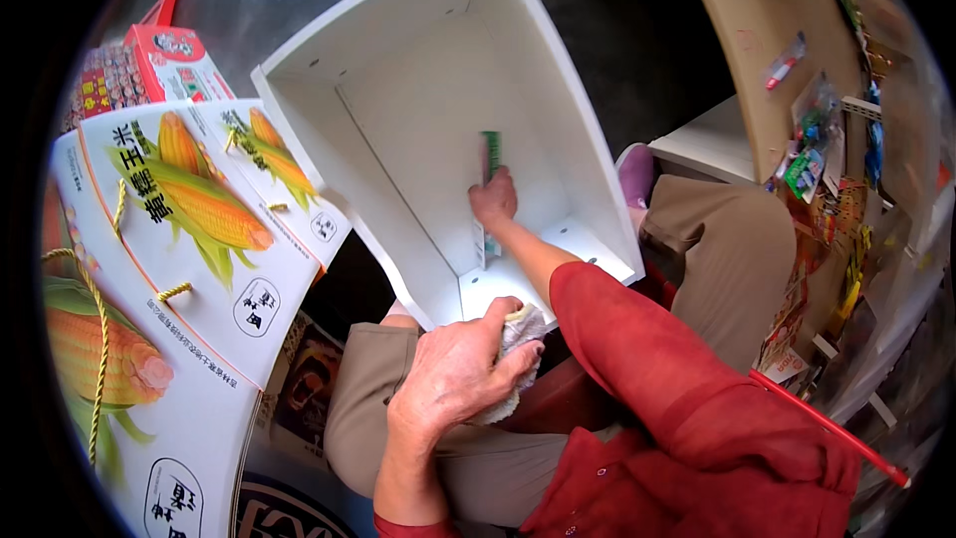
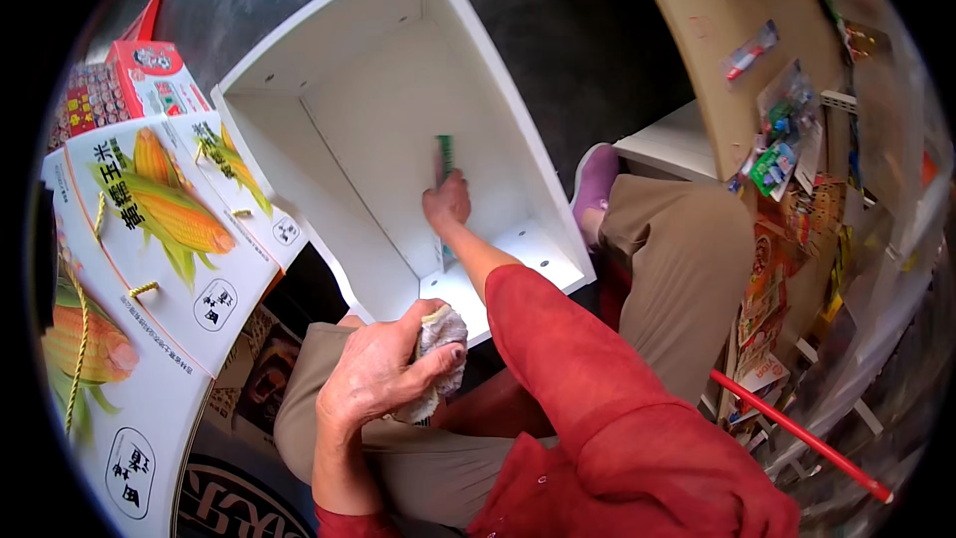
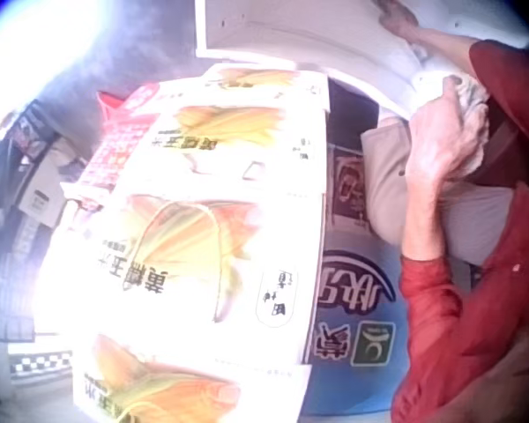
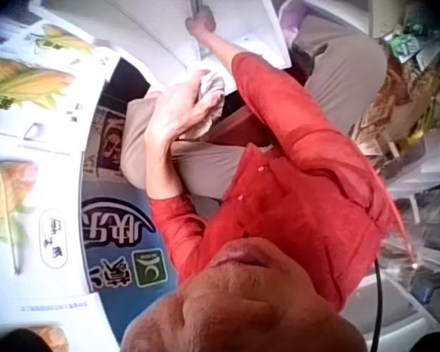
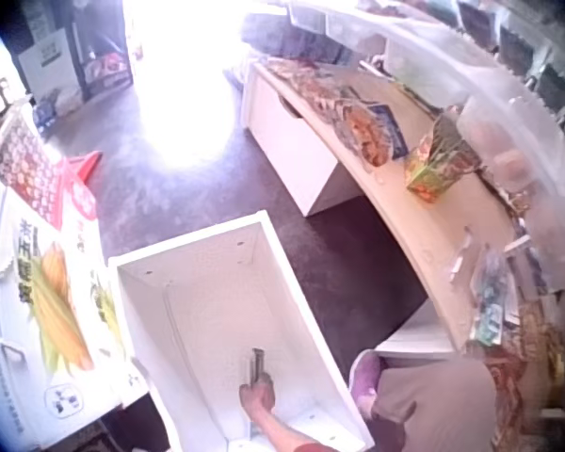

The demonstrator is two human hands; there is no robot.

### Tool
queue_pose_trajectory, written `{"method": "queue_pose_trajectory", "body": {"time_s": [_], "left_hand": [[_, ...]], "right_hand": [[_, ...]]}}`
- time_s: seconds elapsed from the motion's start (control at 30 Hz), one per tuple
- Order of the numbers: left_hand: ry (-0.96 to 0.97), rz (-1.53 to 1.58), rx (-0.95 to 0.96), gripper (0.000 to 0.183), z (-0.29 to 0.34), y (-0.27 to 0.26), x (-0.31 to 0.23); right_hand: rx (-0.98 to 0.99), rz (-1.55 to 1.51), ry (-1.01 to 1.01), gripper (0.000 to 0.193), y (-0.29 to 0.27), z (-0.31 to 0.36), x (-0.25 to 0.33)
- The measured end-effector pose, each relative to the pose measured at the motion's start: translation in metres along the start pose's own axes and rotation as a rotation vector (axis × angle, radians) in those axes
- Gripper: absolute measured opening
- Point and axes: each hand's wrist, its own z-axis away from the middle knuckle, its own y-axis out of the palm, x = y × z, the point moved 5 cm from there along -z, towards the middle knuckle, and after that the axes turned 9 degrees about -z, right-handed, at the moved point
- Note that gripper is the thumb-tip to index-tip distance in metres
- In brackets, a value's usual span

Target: The person wipes the inside of a white shelf unit with a cloth while sitting on the floor. They then pick up various packaged items, including toothbrushes and toothpaste, from a nearby shelf and place them into the cleaned unit.

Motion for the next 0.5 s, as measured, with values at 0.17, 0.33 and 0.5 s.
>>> {"method": "queue_pose_trajectory", "body": {"time_s": [0.17,0.33,0.5], "left_hand": [[0.099,0.121,-0.084,0.045,0.009,-0.004,-0.009],[0.209,0.745,-0.083,0.032,0.016,0.002,-0.022],[0.249,0.838,-0.217,0.036,0.028,0.018,-0.015]], "right_hand": [[0.179,-0.329,-0.197,0.032,-0.026,0.028,0.037],[0.341,-0.334,-0.388,0.030,-0.088,0.042,0.084],[0.432,-0.478,-0.458,0.038,-0.188,0.073,0.111]]}}
